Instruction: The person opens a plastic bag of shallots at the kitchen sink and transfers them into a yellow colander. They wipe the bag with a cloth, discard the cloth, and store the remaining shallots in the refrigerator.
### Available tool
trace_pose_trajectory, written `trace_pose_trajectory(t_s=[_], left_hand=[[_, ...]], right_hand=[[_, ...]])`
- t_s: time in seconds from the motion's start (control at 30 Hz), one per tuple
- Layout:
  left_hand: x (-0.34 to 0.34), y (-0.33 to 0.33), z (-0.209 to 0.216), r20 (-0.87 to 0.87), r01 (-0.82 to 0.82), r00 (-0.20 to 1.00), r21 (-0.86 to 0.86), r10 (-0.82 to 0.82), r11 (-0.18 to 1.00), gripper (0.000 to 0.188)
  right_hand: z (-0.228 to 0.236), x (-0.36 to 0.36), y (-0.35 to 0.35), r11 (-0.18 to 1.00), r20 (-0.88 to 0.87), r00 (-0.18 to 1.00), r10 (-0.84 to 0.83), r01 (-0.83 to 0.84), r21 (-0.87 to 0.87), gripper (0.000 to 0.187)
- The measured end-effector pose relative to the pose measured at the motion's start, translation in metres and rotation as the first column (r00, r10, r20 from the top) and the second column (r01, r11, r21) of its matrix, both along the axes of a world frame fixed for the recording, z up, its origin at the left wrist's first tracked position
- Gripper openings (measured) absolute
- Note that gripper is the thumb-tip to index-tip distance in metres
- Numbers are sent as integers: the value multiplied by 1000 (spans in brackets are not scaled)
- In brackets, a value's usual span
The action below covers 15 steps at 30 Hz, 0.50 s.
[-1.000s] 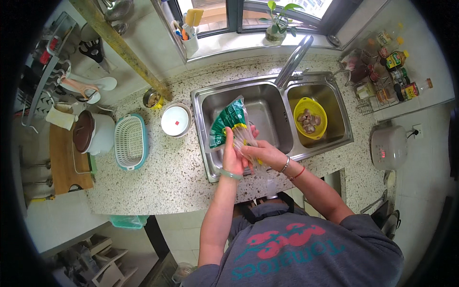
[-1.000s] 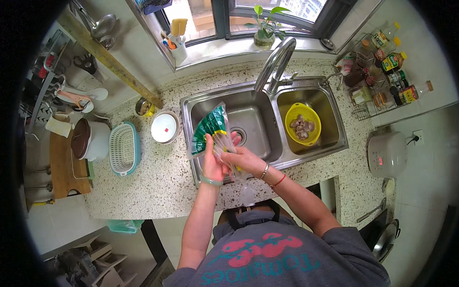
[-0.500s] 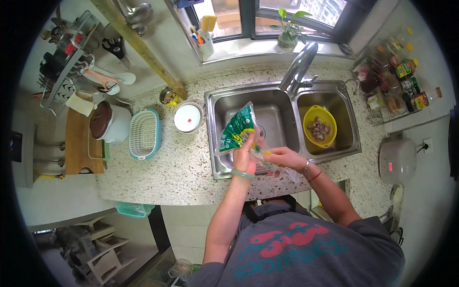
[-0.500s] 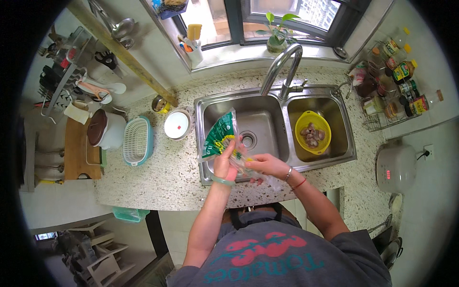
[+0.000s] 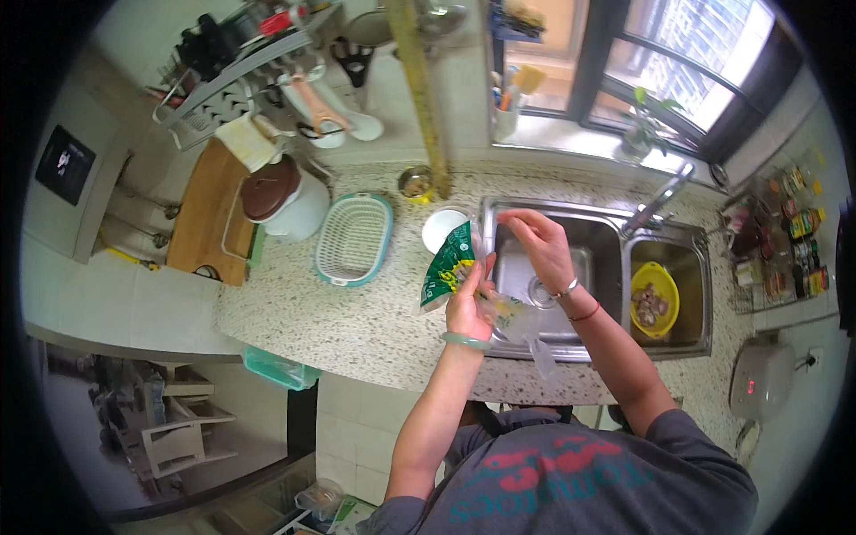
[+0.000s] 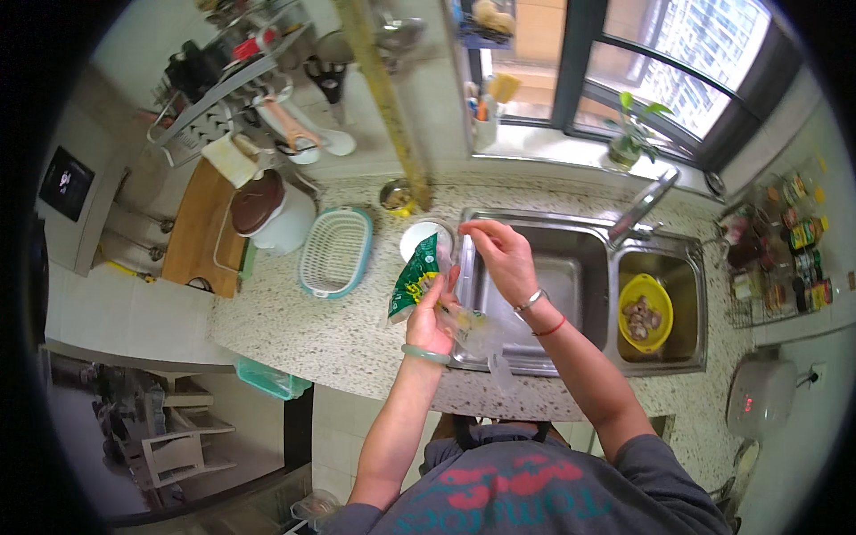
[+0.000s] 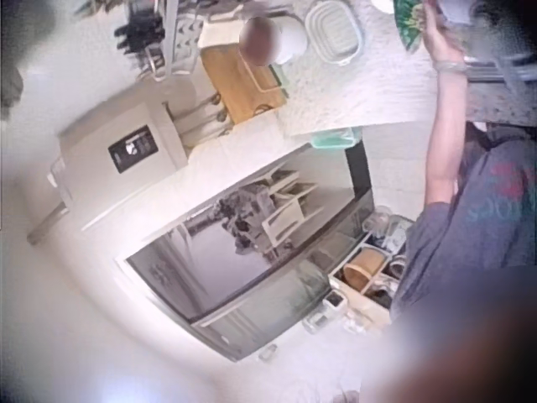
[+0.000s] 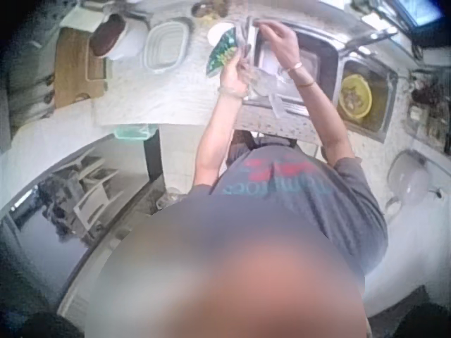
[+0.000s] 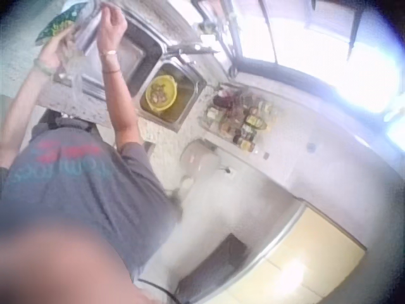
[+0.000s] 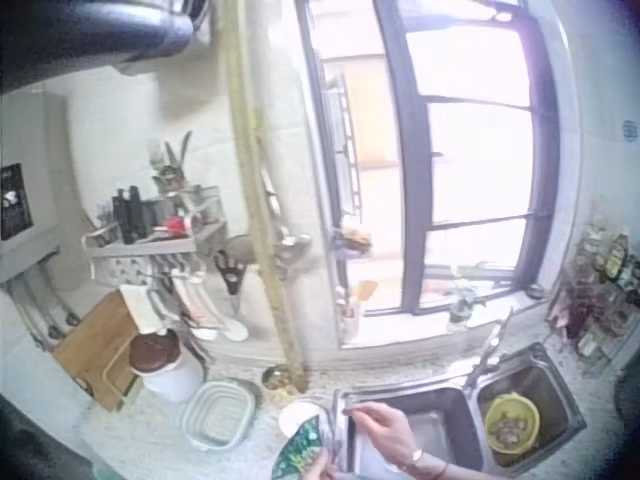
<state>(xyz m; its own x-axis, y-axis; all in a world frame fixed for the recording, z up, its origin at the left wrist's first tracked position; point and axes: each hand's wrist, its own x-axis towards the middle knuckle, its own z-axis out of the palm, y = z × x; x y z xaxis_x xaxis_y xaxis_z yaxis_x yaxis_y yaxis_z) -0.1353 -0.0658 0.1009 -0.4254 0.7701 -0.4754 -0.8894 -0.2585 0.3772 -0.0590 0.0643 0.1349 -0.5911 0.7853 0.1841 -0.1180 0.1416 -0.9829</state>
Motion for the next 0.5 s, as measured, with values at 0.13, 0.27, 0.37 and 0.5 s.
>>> trace_pose_trajectory(t_s=[0.13, 0.27, 0.37, 0.5], left_hand=[[-63, -16, 29, 23, -93, 995, 35, 92, 995, 29], [-127, -47, 32, -27, -160, 987, 45, 162, 986, 19], [-158, -60, 44, -59, -143, 987, 60, 147, 988, 18], [-191, -86, 43, -47, -162, 986, 6, 162, 987, 29]], right_hand=[[48, -105, -32, 984, -35, 989, 144, -139, 115, 22], [89, -224, -73, 817, -226, 860, 458, -507, -274, 35], [102, -296, -81, 756, -316, 816, 485, -572, -318, 47], [103, -376, -93, 898, -277, 889, 364, -414, -148, 62]])
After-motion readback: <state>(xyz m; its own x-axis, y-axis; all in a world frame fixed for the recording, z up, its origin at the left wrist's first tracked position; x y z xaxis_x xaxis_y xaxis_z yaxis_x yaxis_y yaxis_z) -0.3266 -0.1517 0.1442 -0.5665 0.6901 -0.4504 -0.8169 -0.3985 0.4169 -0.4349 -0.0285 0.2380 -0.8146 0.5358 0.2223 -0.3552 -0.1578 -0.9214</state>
